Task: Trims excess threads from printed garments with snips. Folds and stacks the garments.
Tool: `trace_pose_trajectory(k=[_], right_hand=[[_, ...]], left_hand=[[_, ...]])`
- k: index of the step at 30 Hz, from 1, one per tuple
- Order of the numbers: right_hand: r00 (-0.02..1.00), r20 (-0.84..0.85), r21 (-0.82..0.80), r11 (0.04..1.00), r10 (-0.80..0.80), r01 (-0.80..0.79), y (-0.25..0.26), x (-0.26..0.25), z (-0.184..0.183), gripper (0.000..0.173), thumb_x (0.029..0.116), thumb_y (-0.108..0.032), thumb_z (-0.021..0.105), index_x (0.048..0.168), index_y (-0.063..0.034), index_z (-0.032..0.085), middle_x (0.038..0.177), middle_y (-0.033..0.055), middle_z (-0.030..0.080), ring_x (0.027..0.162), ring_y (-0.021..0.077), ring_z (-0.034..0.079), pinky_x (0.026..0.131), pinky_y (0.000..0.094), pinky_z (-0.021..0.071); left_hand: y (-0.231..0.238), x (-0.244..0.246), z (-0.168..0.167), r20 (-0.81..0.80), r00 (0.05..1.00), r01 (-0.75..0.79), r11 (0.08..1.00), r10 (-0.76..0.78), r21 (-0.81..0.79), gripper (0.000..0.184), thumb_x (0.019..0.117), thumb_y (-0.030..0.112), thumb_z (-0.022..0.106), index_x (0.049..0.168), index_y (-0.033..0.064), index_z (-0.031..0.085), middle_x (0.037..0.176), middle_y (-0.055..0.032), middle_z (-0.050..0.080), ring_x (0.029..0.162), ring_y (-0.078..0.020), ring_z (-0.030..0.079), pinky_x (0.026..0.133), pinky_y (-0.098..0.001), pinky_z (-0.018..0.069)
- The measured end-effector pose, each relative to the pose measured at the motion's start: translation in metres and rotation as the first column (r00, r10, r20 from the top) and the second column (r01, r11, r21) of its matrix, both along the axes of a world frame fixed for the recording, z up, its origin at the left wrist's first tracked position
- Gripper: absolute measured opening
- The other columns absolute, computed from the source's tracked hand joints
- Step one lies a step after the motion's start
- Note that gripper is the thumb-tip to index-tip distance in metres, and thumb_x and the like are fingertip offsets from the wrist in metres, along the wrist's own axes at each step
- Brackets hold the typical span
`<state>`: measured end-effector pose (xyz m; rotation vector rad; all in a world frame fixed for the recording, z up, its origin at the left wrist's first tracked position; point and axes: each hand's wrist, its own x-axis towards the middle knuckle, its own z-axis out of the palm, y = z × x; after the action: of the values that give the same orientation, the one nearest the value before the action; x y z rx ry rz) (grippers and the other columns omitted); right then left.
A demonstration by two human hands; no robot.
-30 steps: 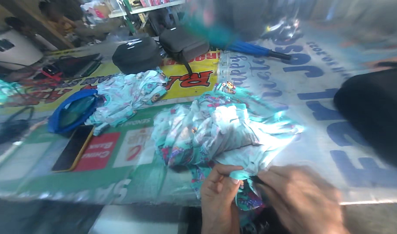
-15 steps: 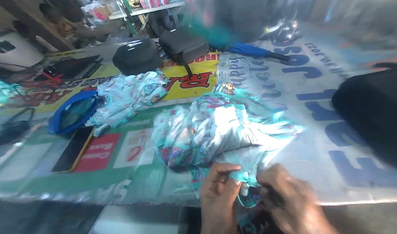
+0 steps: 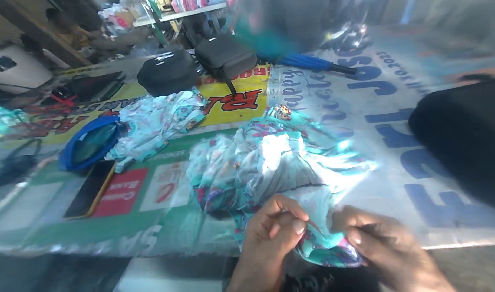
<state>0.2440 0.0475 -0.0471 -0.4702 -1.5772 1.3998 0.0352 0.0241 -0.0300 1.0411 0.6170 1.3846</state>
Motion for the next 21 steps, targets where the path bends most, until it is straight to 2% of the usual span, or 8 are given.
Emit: trace_pose_trajectory(k=[1,3,5,6,10,13,15,21], right_hand=[[0.996,0.069,0.049,0.997,-0.062,0.058,-0.001,0.000,0.003,0.022,0.1081,-0.026,0.052,0.097,-0.0092,0.060,0.084,-0.0074,0.058,0.075,-0.0092,0.053,0.066,0.0077,0.0437],[0.923,0.248,0.203,0.948,-0.293,0.246,-0.006,0.000,0.010,0.019,0.0998,-0.022,0.066,0.107,-0.0053,0.061,0.089,-0.0020,0.064,0.076,-0.0061,0.059,0.066,0.0092,0.0506],[0.799,0.355,0.354,0.860,-0.486,0.367,-0.010,0.003,0.015,0.039,0.0905,-0.027,0.076,0.118,-0.0053,0.057,0.094,0.0015,0.066,0.076,-0.0036,0.060,0.065,0.0111,0.0514],[0.765,0.369,0.396,0.834,-0.527,0.383,-0.012,0.007,0.018,0.043,0.0895,-0.027,0.076,0.120,-0.0055,0.055,0.096,0.0028,0.066,0.077,-0.0028,0.060,0.065,0.0113,0.0512],[0.730,0.385,0.511,0.789,-0.564,0.340,-0.020,0.020,0.033,0.027,0.0951,-0.023,0.072,0.114,-0.0058,0.063,0.101,0.0065,0.069,0.087,0.0013,0.062,0.074,0.0130,0.0507],[0.696,0.421,0.585,0.760,-0.581,0.281,-0.026,0.020,0.041,0.021,0.0968,-0.024,0.071,0.108,-0.0074,0.067,0.099,0.0090,0.072,0.083,0.0100,0.063,0.069,0.0224,0.0475],[0.673,0.435,0.615,0.743,-0.598,0.263,-0.028,0.019,0.042,0.020,0.0975,-0.026,0.070,0.107,-0.0084,0.068,0.098,0.0090,0.073,0.083,0.0126,0.064,0.068,0.0263,0.0472],[0.664,0.446,0.626,0.740,-0.600,0.248,-0.027,0.019,0.041,0.019,0.0985,-0.026,0.069,0.107,-0.0087,0.070,0.097,0.0089,0.073,0.085,0.0139,0.065,0.069,0.0279,0.0475]], left_hand=[[0.000,0.001,0.001,-0.003,1.000,-0.008,1.000,0.008,-0.013,0.010,0.0977,0.013,0.065,0.107,0.0114,0.069,0.086,0.0033,0.068,0.076,-0.0014,0.065,0.071,-0.0181,0.0545],[-0.001,0.003,0.004,-0.023,0.999,-0.037,0.999,0.037,-0.011,0.012,0.0976,0.011,0.064,0.109,0.0098,0.068,0.084,0.0022,0.068,0.075,-0.0023,0.065,0.070,-0.0185,0.0550],[-0.003,0.006,0.008,-0.033,0.996,-0.081,0.997,0.081,-0.008,0.014,0.0970,0.008,0.065,0.111,0.0089,0.067,0.084,0.0000,0.072,0.076,-0.0036,0.068,0.071,-0.0195,0.0562],[-0.004,0.007,0.009,-0.036,0.994,-0.104,0.995,0.104,-0.006,0.014,0.0966,0.007,0.064,0.111,0.0087,0.067,0.084,-0.0007,0.072,0.076,-0.0040,0.068,0.071,-0.0197,0.0563],[-0.006,0.009,0.013,-0.089,0.984,-0.148,0.986,0.154,0.071,0.014,0.0975,0.009,0.064,0.111,0.0095,0.067,0.088,0.0011,0.071,0.079,-0.0024,0.068,0.072,-0.0187,0.0565],[-0.008,0.011,0.013,-0.162,0.967,-0.172,0.972,0.198,0.161,0.013,0.0996,0.011,0.063,0.112,0.0101,0.067,0.094,0.0026,0.071,0.082,-0.0022,0.068,0.075,-0.0191,0.0574],[-0.009,0.012,0.014,-0.214,0.949,-0.187,0.959,0.233,0.215,0.012,0.1007,0.011,0.061,0.112,0.0097,0.066,0.098,0.0030,0.070,0.085,-0.0019,0.068,0.077,-0.0191,0.0581],[-0.010,0.014,0.015,-0.261,0.925,-0.211,0.943,0.278,0.256,0.011,0.1014,0.011,0.060,0.111,0.0092,0.065,0.099,0.0025,0.070,0.086,-0.0019,0.068,0.078,-0.0186,0.0583]])
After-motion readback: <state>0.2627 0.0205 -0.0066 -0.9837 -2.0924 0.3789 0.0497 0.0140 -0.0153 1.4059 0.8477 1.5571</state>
